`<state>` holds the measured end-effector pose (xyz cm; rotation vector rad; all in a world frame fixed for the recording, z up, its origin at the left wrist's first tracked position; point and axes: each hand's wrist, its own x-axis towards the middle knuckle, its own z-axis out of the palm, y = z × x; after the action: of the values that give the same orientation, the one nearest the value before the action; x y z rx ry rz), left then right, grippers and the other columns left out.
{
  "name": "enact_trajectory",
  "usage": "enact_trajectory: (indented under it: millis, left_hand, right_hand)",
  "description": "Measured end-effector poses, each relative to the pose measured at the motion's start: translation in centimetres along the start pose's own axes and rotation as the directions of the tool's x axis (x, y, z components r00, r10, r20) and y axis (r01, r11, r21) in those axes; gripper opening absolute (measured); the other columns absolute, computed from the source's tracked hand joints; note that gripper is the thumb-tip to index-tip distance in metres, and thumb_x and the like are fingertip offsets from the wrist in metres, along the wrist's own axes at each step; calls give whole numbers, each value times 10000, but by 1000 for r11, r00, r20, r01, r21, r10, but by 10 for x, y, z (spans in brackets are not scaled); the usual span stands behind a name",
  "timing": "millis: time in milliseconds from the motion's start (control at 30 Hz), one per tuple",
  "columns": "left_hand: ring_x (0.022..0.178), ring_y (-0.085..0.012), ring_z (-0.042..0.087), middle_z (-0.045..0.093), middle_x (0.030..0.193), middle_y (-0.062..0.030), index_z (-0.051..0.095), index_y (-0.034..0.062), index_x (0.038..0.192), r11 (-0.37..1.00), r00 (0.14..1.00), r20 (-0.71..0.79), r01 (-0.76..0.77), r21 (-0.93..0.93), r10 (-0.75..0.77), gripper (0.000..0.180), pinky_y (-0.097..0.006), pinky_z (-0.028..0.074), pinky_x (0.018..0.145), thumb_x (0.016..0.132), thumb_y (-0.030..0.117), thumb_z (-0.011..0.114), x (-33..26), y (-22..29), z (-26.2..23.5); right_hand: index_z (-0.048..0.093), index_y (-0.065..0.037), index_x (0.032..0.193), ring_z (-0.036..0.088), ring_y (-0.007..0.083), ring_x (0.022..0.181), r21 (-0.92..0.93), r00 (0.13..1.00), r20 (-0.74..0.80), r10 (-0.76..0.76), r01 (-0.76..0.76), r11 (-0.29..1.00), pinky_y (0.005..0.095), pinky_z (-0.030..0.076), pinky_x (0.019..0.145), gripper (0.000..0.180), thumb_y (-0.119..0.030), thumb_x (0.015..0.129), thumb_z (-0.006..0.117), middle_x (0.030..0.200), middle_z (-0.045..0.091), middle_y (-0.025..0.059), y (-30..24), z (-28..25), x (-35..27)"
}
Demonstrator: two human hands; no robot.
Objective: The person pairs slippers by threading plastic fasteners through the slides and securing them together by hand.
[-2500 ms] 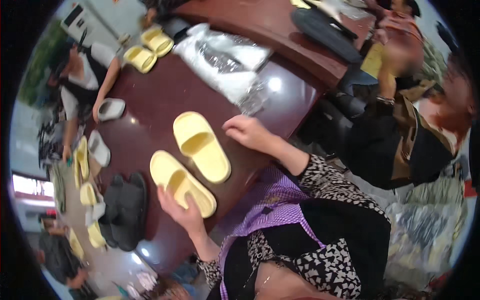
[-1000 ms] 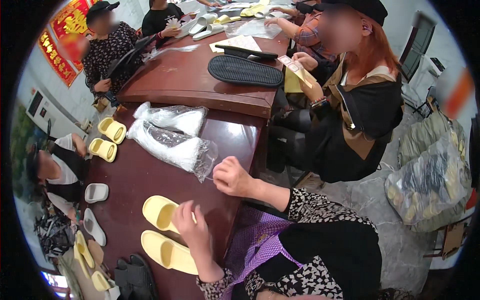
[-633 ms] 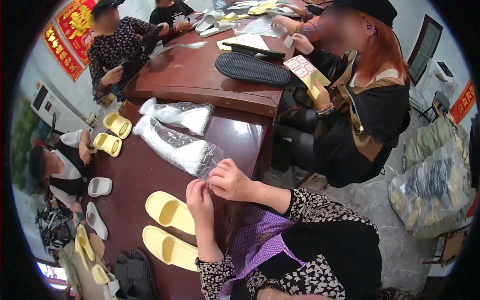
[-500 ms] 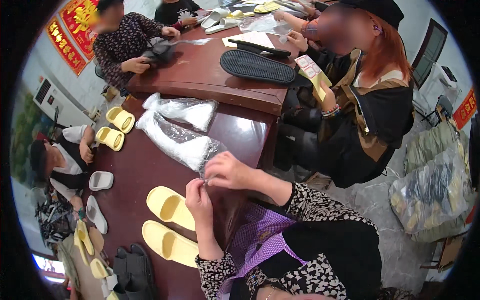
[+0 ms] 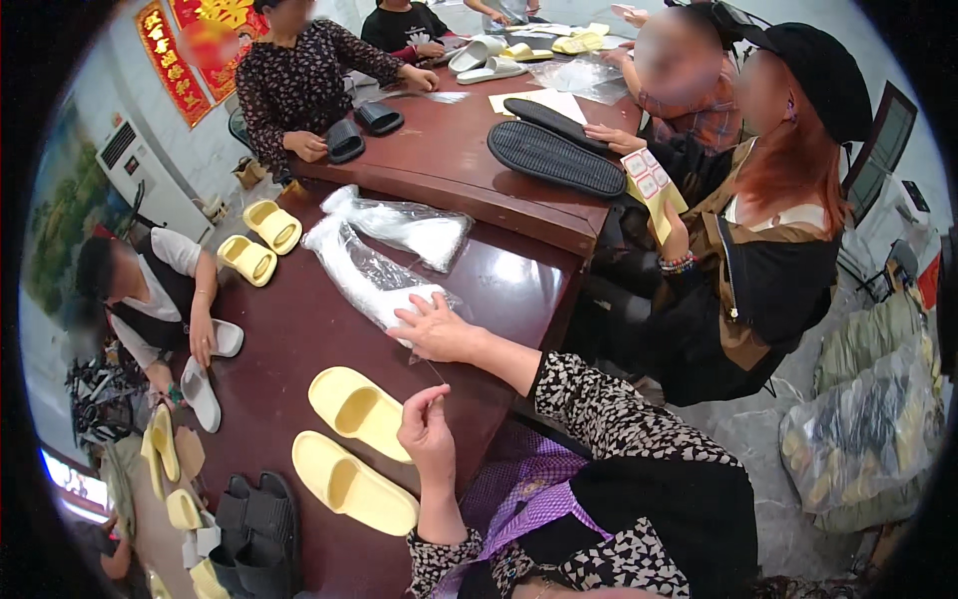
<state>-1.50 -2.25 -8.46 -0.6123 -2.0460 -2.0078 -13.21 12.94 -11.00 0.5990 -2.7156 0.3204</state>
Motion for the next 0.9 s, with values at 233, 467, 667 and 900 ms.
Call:
enact_trajectory:
  millis: [233, 467, 667, 900]
  left_hand:
    - [794, -137, 613, 658, 870, -101, 579, -1, 952, 988, 999, -10, -39, -151, 38, 59, -249, 490, 767, 910, -29, 549, -25, 42, -9]
    - [764, -209, 636, 651, 825, -141, 549, -2, 945, 934, 962, -131, -265, -241, 239, 47, -294, 525, 717, 909, -28, 535, -27, 77, -33]
    - [714, -277, 638, 634, 782, -180, 524, -11, 983, 867, 877, -219, -467, -176, 428, 125, -352, 545, 682, 872, -59, 553, -41, 102, -62]
    - [776, -239, 639, 650, 849, -177, 545, -22, 966, 925, 833, -448, -379, -32, 325, 90, -312, 515, 728, 884, -60, 556, -37, 100, -71]
  right_hand:
    - [566, -206, 1236, 366, 400, 1285, -24, 997, -33, 66, -66, 998, 659, 277, 988, 419, -185, 818, 572, 1339, 464, 124, 8, 3, 6]
    - [515, -226, 1257, 345, 380, 1303, -42, 997, -12, 74, -75, 996, 635, 288, 994, 484, -221, 790, 643, 1359, 444, 102, 11, 3, 7]
    - [520, -203, 1294, 315, 391, 1336, -56, 980, 150, 135, -128, 990, 650, 237, 1033, 463, -153, 835, 541, 1418, 410, 123, -7, 8, 14]
    - [582, -89, 1200, 550, 318, 1096, 208, 981, -180, -73, 110, 972, 418, 424, 925, 432, -149, 780, 664, 1177, 608, 114, 3, -46, -6]
